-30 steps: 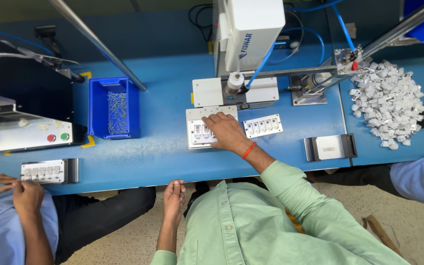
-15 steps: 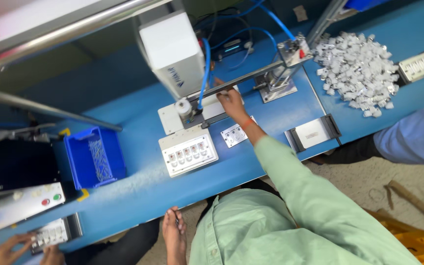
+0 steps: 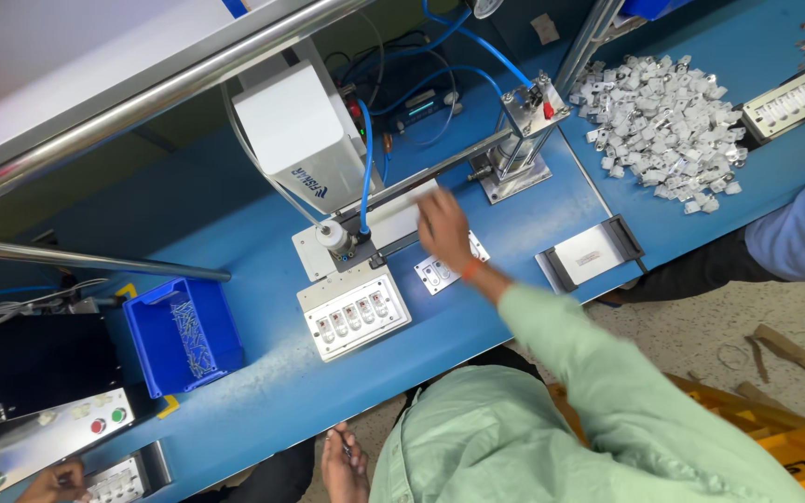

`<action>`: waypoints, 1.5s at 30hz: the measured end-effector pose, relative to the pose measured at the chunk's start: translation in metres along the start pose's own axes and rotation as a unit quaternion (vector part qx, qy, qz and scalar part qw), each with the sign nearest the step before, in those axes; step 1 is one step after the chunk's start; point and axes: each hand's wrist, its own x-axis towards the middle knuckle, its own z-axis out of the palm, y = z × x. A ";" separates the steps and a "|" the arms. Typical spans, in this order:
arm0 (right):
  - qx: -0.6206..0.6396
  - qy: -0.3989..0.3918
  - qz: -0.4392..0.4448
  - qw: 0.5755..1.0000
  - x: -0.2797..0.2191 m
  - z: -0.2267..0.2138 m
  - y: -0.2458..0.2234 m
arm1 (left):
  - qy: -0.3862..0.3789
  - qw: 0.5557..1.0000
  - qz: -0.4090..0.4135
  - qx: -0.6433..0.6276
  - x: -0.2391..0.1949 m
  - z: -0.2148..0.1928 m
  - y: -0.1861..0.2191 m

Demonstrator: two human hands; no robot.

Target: The person assembles small electronic components by hand, placing pins and white plastic parts into a metal jig and using a press machine to secure them. The person repeatedly picks parts from a blue bin, inserts them into the jig, and operates the machine.

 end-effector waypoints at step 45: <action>0.220 -0.326 0.194 0.898 -0.136 -0.048 -0.176 | -0.343 0.925 0.023 0.159 -0.017 0.108 0.108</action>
